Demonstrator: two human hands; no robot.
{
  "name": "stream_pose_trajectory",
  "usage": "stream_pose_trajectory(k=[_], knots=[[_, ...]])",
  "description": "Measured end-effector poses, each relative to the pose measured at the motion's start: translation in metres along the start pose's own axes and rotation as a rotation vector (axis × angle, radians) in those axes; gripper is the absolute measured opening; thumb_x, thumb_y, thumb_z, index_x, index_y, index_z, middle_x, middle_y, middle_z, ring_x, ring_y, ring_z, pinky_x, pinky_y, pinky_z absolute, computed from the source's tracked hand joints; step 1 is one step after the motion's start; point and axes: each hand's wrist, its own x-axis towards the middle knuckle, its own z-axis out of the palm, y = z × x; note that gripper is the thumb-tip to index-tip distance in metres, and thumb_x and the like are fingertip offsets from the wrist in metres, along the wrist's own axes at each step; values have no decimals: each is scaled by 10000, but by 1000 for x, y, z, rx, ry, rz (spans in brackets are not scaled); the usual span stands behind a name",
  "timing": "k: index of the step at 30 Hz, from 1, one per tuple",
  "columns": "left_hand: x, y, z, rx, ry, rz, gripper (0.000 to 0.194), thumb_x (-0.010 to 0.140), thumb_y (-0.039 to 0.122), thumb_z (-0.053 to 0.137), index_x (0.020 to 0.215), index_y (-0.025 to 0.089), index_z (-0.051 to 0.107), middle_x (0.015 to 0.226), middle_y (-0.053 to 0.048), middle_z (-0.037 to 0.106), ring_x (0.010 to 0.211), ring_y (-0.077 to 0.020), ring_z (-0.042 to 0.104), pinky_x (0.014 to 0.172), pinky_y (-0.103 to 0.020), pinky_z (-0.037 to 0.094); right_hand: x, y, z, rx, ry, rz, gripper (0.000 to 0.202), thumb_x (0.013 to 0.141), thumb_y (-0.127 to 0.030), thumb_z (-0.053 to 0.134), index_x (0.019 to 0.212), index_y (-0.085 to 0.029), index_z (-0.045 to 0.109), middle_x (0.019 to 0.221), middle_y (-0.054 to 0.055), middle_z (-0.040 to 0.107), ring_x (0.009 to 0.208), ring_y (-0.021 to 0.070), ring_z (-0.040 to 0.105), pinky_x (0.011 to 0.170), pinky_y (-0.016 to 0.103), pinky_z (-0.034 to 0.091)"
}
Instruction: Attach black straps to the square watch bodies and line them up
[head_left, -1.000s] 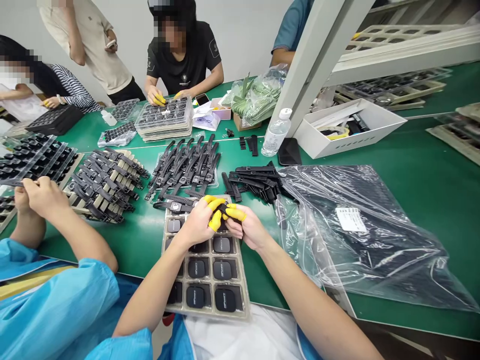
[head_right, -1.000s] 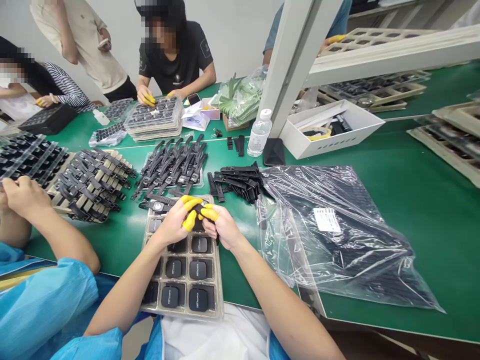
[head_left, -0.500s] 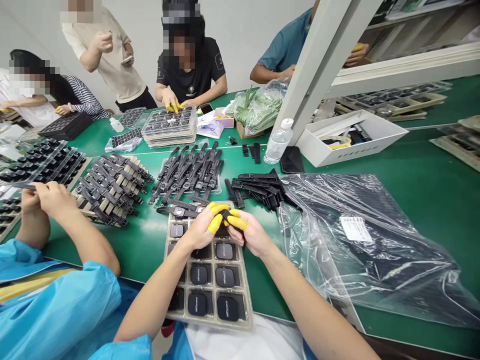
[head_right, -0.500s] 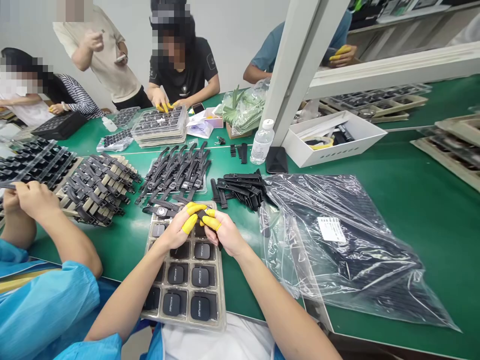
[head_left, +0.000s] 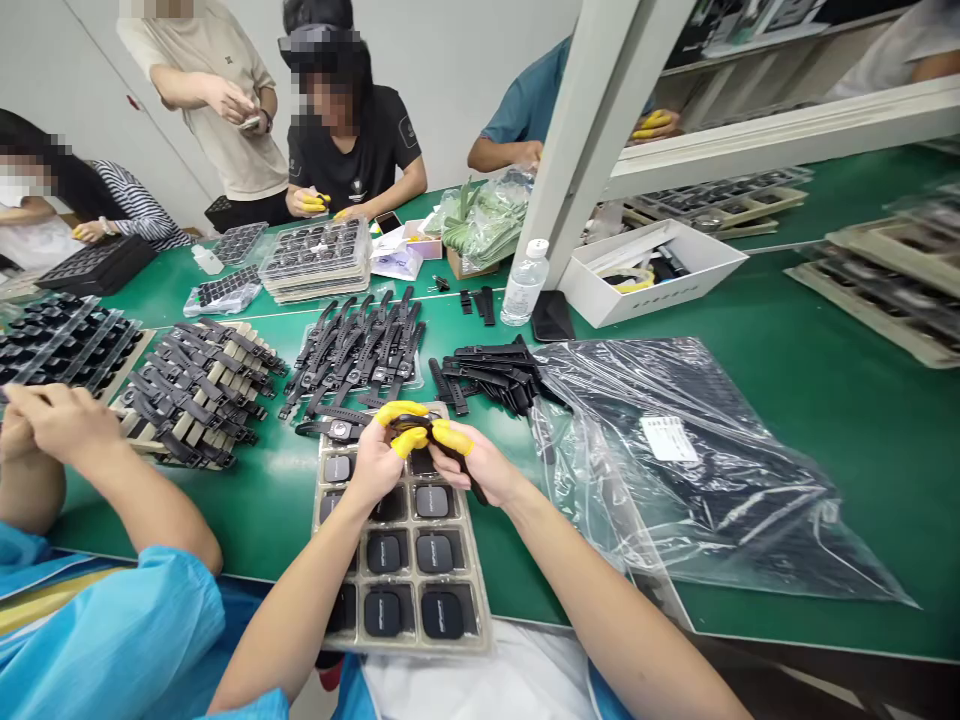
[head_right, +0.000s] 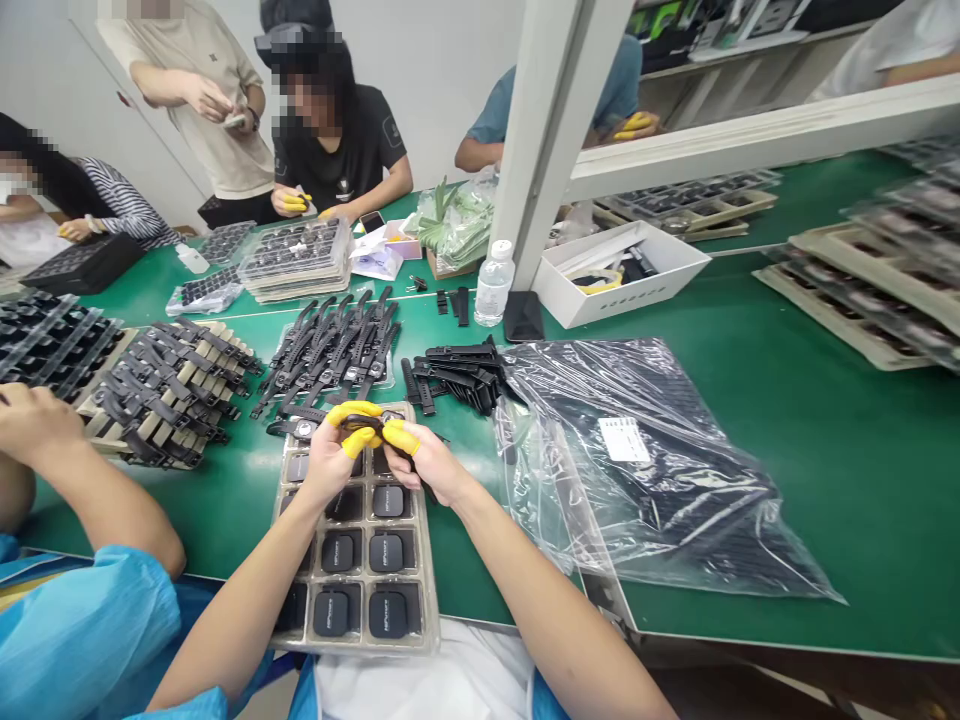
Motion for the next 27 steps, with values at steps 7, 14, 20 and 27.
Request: stream_pose_trajectory(k=[7,14,20,27], knots=[[23,12,-32,-232,515,-39,445,824,483,853,1024,206,567,1053,-73,806,632,-145,742,588,-256,608,-2,-12,-11,-155,-77,175,339,891,-509,673,877,-184,579,497,-117,396,364,42,232,355,186,129],[15,-1,-24,-44,176,-295,470,885,459,766,1254,194,647,1237,-143,769,804,-219,791,734,-379,672,3,-10,-10,-168,138,-83,327,870,-457,713,967,-212,519,581,-102,535,401,53,367,420,193,263],[4,-16,-14,450,-232,143,446,921,122,547,1323,243,699,1308,-99,720,1245,-239,671,1111,-451,544,0,-8,3,-143,92,-41,323,848,-474,681,930,-196,538,510,-99,529,369,58,311,385,205,225],[4,-12,-20,562,-331,227,595,879,37,466,1398,269,643,1343,-100,681,1269,-240,647,1098,-455,557,0,-7,2,-155,15,23,253,817,-409,680,832,-225,507,414,-123,451,337,65,274,352,189,214]])
